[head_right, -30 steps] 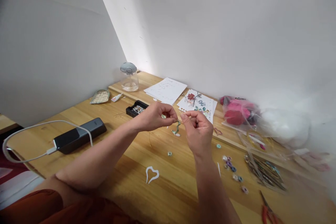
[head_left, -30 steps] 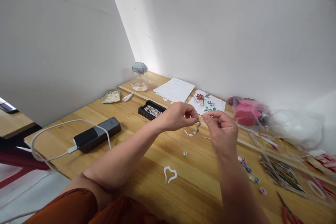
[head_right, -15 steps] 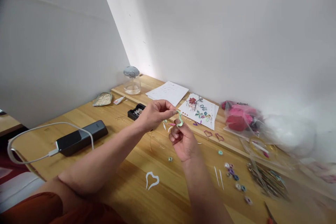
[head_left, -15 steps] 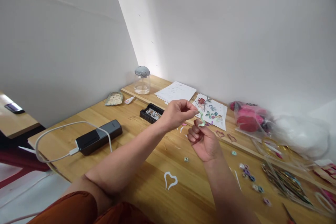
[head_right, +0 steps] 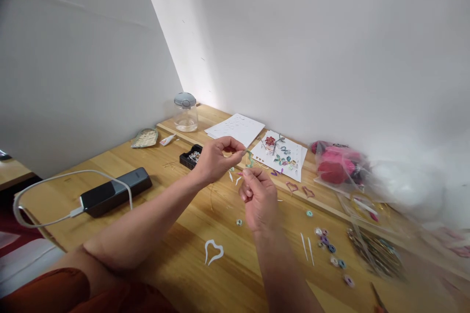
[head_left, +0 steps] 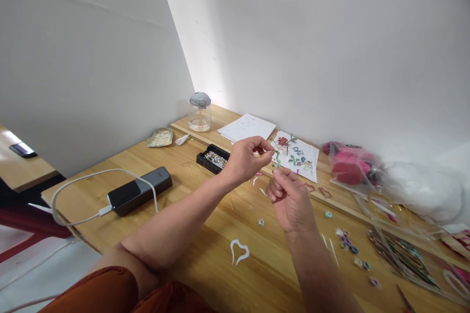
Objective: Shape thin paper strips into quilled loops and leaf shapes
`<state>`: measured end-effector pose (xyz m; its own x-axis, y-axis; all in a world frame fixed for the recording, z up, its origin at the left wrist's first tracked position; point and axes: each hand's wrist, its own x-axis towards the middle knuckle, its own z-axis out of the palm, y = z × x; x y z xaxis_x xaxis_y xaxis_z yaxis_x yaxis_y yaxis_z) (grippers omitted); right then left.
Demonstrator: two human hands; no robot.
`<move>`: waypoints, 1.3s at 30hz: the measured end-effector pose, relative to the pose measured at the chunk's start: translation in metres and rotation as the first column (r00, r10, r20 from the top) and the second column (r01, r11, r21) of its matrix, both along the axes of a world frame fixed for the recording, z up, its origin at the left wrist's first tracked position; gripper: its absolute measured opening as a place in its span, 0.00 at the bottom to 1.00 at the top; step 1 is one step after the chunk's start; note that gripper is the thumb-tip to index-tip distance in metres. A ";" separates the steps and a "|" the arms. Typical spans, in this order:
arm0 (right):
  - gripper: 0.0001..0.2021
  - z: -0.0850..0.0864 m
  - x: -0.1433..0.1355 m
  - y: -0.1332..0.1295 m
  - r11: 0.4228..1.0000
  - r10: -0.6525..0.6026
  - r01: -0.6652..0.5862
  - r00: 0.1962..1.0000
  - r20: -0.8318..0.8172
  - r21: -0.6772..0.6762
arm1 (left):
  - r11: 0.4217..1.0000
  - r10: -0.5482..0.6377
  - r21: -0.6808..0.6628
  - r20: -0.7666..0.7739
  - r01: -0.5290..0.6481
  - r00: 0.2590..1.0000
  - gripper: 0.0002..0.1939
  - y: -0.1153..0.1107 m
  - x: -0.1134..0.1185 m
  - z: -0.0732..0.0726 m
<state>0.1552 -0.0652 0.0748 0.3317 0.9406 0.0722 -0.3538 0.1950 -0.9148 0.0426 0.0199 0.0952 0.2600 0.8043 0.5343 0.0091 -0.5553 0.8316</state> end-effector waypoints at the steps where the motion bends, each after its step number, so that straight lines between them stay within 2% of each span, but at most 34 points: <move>1: 0.10 0.001 0.004 -0.001 0.996 -0.078 0.073 0.988 0.136 0.047 | 1.000 -0.017 -0.002 -0.031 0.017 0.999 0.04 0.001 -0.001 0.000; 2: 0.09 0.002 0.008 -0.002 0.983 -0.172 0.147 0.944 0.280 0.107 | 0.999 -0.043 -0.013 -0.064 0.042 0.997 0.05 0.001 -0.002 0.001; 4: 0.06 0.006 0.018 -0.004 0.933 -0.356 0.261 0.775 0.521 0.249 | 0.992 -0.121 -0.054 -0.120 0.116 0.985 0.06 0.001 -0.004 0.002; 6: 0.04 0.011 0.026 -0.006 0.879 -0.476 0.305 0.620 0.623 0.367 | 0.970 -0.232 -0.114 -0.147 0.217 0.961 0.07 -0.001 -0.005 0.003; 8: 0.04 0.014 0.031 -0.006 0.856 -0.516 0.307 0.564 0.644 0.417 | 0.934 -0.337 -0.174 -0.155 0.310 0.928 0.07 -0.003 -0.005 0.004; 11: 0.05 0.015 0.034 -0.004 0.871 -0.487 0.291 0.601 0.633 0.395 | 0.891 -0.425 -0.240 -0.141 0.386 0.894 0.07 -0.006 -0.006 0.005; 16: 0.07 0.008 0.038 0.002 0.923 -0.377 0.260 0.759 0.530 0.284 | 0.830 -0.503 -0.309 -0.059 0.464 0.862 0.08 -0.005 -0.006 0.005; 19: 0.10 0.003 0.040 0.007 0.965 -0.251 0.195 0.884 0.394 0.177 | 0.787 -0.533 -0.351 0.030 0.508 0.846 0.08 -0.004 -0.006 0.006; 22: 0.13 -0.001 0.037 0.011 0.995 -0.104 0.102 0.979 0.176 0.021 | 0.768 -0.502 -0.387 0.134 0.511 0.855 0.08 -0.005 -0.005 0.007; 25: 0.14 -0.004 0.027 0.012 0.996 0.060 -0.065 0.995 -0.081 -0.064 | 0.791 -0.416 -0.402 0.201 0.461 0.887 0.10 -0.004 -0.004 0.007; 27: 0.14 -0.005 0.019 0.012 0.983 0.150 -0.169 0.962 -0.228 -0.067 | 0.825 -0.343 -0.400 0.205 0.399 0.917 0.11 -0.003 -0.002 0.005; 29: 0.13 -0.006 0.011 0.010 0.972 0.189 -0.223 0.930 -0.316 -0.077 | 0.874 -0.268 -0.362 0.197 0.324 0.943 0.10 -0.002 0.000 0.003; 32: 0.12 -0.005 0.001 0.008 0.970 0.176 -0.223 0.916 -0.361 -0.094 | 0.933 -0.179 -0.272 0.213 0.234 0.961 0.08 -0.002 0.005 -0.001; 36: 0.13 -0.003 -0.008 0.005 0.974 0.166 -0.211 0.912 -0.376 -0.082 | 0.966 -0.097 -0.217 0.211 0.144 0.973 0.07 -0.004 0.009 -0.004; 39: 0.13 -0.002 -0.009 0.002 0.985 0.141 -0.162 0.957 -0.255 -0.063 | 0.990 -0.032 -0.132 0.142 0.051 0.989 0.04 -0.005 0.007 -0.003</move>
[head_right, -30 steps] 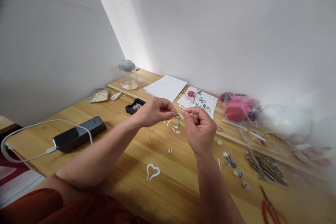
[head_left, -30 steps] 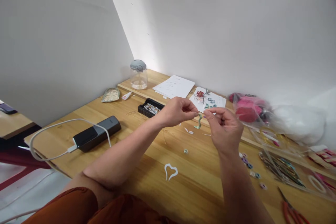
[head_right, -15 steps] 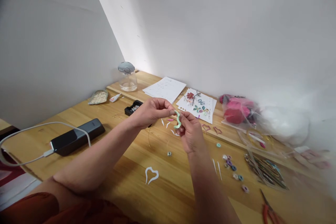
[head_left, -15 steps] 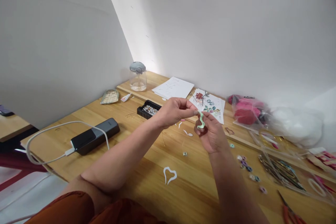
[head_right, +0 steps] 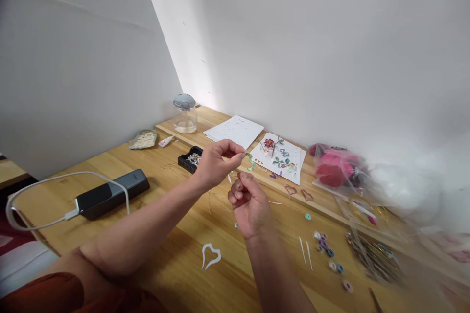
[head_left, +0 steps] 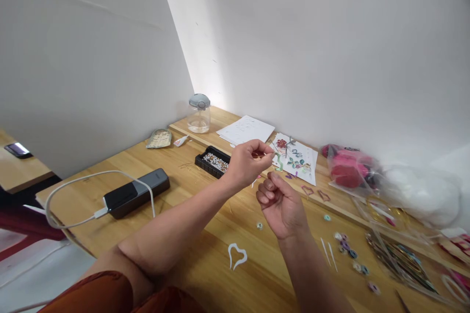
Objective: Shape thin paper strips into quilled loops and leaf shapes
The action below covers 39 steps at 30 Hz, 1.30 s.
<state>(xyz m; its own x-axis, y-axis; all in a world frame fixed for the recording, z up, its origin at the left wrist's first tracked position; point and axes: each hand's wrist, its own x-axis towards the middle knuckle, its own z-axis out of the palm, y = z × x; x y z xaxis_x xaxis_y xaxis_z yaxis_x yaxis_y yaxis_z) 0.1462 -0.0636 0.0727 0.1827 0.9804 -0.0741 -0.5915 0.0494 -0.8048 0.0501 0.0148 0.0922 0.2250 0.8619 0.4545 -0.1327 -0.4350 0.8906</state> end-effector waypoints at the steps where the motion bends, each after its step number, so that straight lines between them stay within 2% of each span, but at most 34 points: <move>1: 0.12 0.000 0.001 -0.001 0.999 -0.036 0.033 0.995 0.092 0.031 | 0.999 0.021 0.034 -0.035 -0.020 0.999 0.04 0.000 -0.001 0.001; 3: 0.10 0.001 0.006 -0.005 0.985 -0.157 0.118 0.923 0.352 0.129 | 0.997 0.025 0.081 -0.121 -0.015 0.992 0.04 0.001 -0.005 0.002; 4: 0.09 0.003 0.009 -0.006 0.967 -0.242 0.164 0.839 0.488 0.196 | 0.996 0.003 0.088 -0.171 0.013 0.985 0.04 0.001 -0.006 0.003; 6: 0.06 0.007 0.017 -0.010 0.906 -0.420 0.237 0.598 0.683 0.350 | 0.992 -0.080 0.076 -0.261 0.103 0.962 0.04 0.002 -0.009 0.004; 8: 0.05 0.012 0.025 -0.012 0.836 -0.548 0.270 0.393 0.738 0.477 | 0.977 -0.189 0.036 -0.305 0.210 0.933 0.05 0.002 -0.010 0.004; 9: 0.04 0.014 0.029 -0.012 0.813 -0.581 0.276 0.342 0.739 0.512 | 0.965 -0.246 0.011 -0.311 0.263 0.918 0.05 0.001 -0.011 0.005; 10: 0.04 0.015 0.032 -0.011 0.803 -0.595 0.281 0.324 0.735 0.525 | 0.949 -0.304 -0.015 -0.307 0.315 0.902 0.05 0.001 -0.011 0.005; 12: 0.05 0.015 0.039 -0.008 0.816 -0.578 0.292 0.373 0.726 0.499 | 0.913 -0.403 -0.068 -0.281 0.401 0.871 0.05 0.001 -0.011 0.006; 16: 0.08 0.008 0.047 0.001 0.885 -0.463 0.282 0.605 0.648 0.370 | 0.868 -0.495 -0.149 -0.196 0.473 0.847 0.07 0.001 -0.012 0.008; 18: 0.08 0.006 0.048 0.003 0.906 -0.419 0.268 0.688 0.592 0.329 | 0.851 -0.520 -0.176 -0.155 0.494 0.840 0.07 0.002 -0.013 0.007; 25: 0.11 0.003 0.049 0.009 0.933 -0.349 0.257 0.814 0.464 0.252 | 0.801 -0.574 -0.237 -0.047 0.550 0.817 0.10 0.003 -0.011 0.006; 28: 0.13 0.000 0.046 0.011 0.965 -0.259 0.228 0.914 0.314 0.132 | 0.815 -0.528 -0.252 0.050 0.522 0.848 0.11 0.002 -0.009 0.006; 31: 0.13 -0.004 0.037 0.013 0.997 -0.076 0.074 0.995 0.072 0.021 | 0.849 -0.443 -0.259 0.130 0.461 0.887 0.11 0.002 -0.005 0.003; 34: 0.13 -0.006 0.025 0.011 0.999 0.025 -0.028 0.992 -0.125 -0.016 | 0.887 -0.362 -0.251 0.145 0.388 0.921 0.10 0.002 -0.001 0.000; 39: 0.12 -0.001 0.008 0.007 0.995 -0.019 -0.003 0.976 -0.217 -0.103 | 0.967 -0.185 -0.153 0.130 0.204 0.974 0.08 0.002 0.003 -0.002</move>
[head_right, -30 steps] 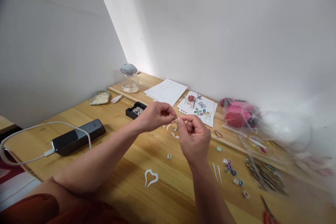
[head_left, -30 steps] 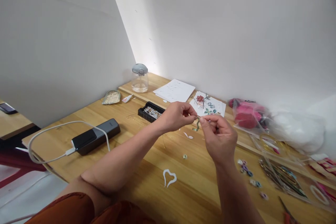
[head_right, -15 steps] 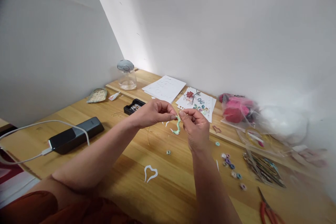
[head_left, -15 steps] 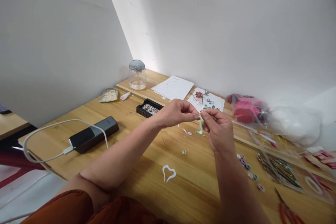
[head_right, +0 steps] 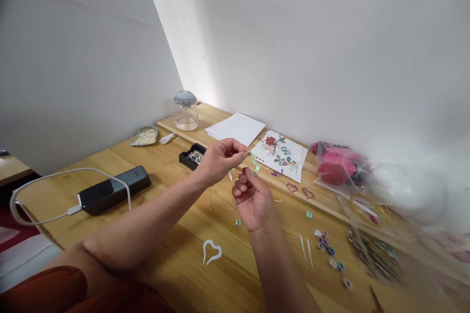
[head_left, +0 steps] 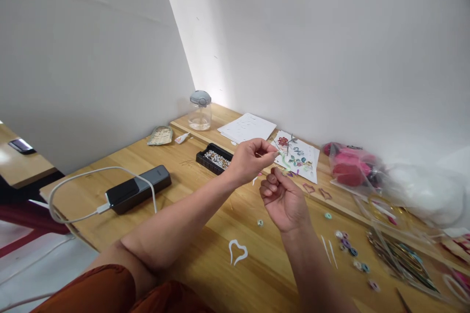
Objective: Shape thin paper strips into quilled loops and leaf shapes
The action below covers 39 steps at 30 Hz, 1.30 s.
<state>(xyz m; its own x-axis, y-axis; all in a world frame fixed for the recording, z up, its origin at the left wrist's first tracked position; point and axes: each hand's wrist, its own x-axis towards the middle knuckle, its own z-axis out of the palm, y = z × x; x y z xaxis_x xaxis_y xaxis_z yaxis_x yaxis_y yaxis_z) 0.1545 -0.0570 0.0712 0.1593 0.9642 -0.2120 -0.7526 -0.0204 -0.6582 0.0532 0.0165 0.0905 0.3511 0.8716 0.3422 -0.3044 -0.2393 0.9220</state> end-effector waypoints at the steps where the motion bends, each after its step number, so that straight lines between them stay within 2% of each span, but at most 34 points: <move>1: 0.12 0.001 -0.002 -0.001 1.000 -0.003 0.003 1.000 -0.002 -0.003 | 0.999 0.035 0.020 0.005 -0.035 0.999 0.08 0.000 0.000 0.000; 5: 0.11 0.003 -0.006 -0.006 0.998 -0.029 0.024 0.994 0.108 0.051 | 0.980 0.159 0.126 -0.034 -0.154 0.987 0.05 -0.001 -0.001 0.001; 7: 0.11 0.002 -0.004 -0.007 0.989 -0.111 0.077 0.953 0.281 0.129 | 0.970 0.187 0.173 -0.091 -0.169 0.978 0.05 0.000 -0.003 0.002; 8: 0.11 0.002 -0.001 -0.007 0.974 -0.192 0.125 0.901 0.390 0.189 | 0.971 0.179 0.180 -0.122 -0.156 0.976 0.05 0.000 -0.005 0.002; 10: 0.09 0.002 0.006 -0.008 0.903 -0.413 0.238 0.704 0.578 0.357 | 0.984 0.116 0.155 -0.178 -0.088 0.977 0.06 0.000 -0.007 0.003; 12: 0.08 0.004 0.013 -0.007 0.796 -0.604 0.303 0.457 0.652 0.525 | 0.995 0.008 0.101 -0.211 0.014 0.977 0.07 -0.001 -0.007 0.004; 13: 0.07 0.005 0.017 -0.007 0.748 -0.663 0.312 0.361 0.655 0.585 | 0.995 -0.051 0.069 -0.214 0.067 0.975 0.08 -0.002 -0.007 0.004; 15: 0.06 0.008 0.022 -0.005 0.692 -0.721 0.319 0.260 0.642 0.647 | 0.987 -0.154 0.013 -0.198 0.160 0.968 0.08 -0.006 -0.006 0.005; 18: 0.06 0.011 0.025 -0.003 0.680 -0.733 0.318 0.258 0.629 0.661 | 0.972 -0.233 -0.043 -0.155 0.229 0.960 0.10 -0.011 -0.003 0.004; 22: 0.07 0.009 0.025 -0.001 0.698 -0.716 0.303 0.311 0.625 0.649 | 0.963 -0.266 -0.071 -0.113 0.259 0.957 0.10 -0.014 0.001 0.003; 26: 0.07 0.007 0.025 -0.002 0.695 -0.719 0.301 0.316 0.620 0.653 | 0.952 -0.301 -0.078 -0.047 0.297 0.953 0.10 -0.016 0.004 0.001; 30: 0.07 0.007 0.025 -0.002 0.677 -0.736 0.325 0.271 0.621 0.660 | 0.950 -0.301 -0.086 -0.008 0.299 0.954 0.10 -0.017 0.005 0.001; 34: 0.07 0.007 0.024 -0.001 0.672 -0.740 0.347 0.263 0.619 0.654 | 0.950 -0.297 -0.096 0.029 0.298 0.954 0.09 -0.018 0.006 0.002; 39: 0.07 0.007 0.025 -0.001 0.668 -0.744 0.338 0.271 0.611 0.663 | 0.967 -0.253 -0.039 -0.034 0.252 0.967 0.09 -0.017 0.006 0.000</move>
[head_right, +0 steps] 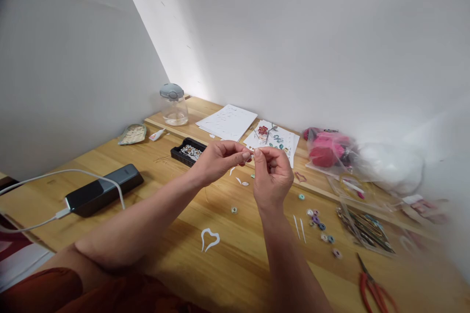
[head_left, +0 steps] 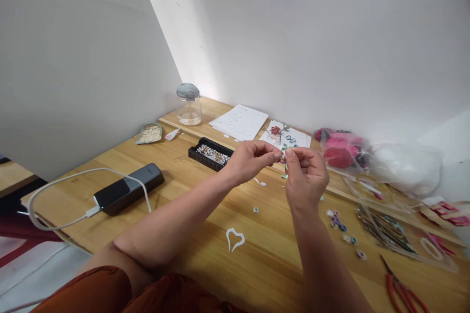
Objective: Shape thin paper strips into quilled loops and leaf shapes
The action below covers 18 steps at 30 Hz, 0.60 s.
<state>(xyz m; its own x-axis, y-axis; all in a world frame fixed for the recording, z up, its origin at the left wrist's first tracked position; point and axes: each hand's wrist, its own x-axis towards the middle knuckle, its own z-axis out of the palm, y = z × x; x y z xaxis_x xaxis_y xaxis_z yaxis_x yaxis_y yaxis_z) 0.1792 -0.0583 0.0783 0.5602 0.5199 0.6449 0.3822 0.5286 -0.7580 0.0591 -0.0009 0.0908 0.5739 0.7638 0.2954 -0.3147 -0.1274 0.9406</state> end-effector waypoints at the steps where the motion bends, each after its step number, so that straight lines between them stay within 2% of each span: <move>1: 0.07 0.000 0.000 0.000 1.000 0.002 -0.002 1.000 0.001 0.002 | 1.000 0.009 0.017 -0.010 -0.008 1.000 0.10 0.000 0.000 0.000; 6: 0.06 -0.001 0.001 0.000 1.000 -0.001 0.001 1.000 0.000 -0.005 | 0.998 0.049 0.051 -0.045 -0.047 0.998 0.10 -0.002 -0.001 0.002; 13: 0.07 -0.002 0.001 0.001 1.000 -0.030 0.030 1.000 -0.002 0.005 | 0.997 0.045 -0.054 -0.044 -0.048 0.998 0.10 -0.004 0.003 0.000; 18: 0.06 -0.003 -0.002 0.001 0.999 -0.037 0.037 0.999 0.009 0.018 | 0.995 0.087 -0.051 -0.021 -0.088 0.996 0.10 -0.003 0.008 -0.006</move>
<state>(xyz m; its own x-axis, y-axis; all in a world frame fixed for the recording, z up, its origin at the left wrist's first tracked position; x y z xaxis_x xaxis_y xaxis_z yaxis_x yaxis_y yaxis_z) 0.1769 -0.0569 0.0754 0.5727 0.4874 0.6591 0.4089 0.5269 -0.7450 0.0667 -0.0040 0.0845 0.5089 0.8255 0.2441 -0.2867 -0.1048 0.9523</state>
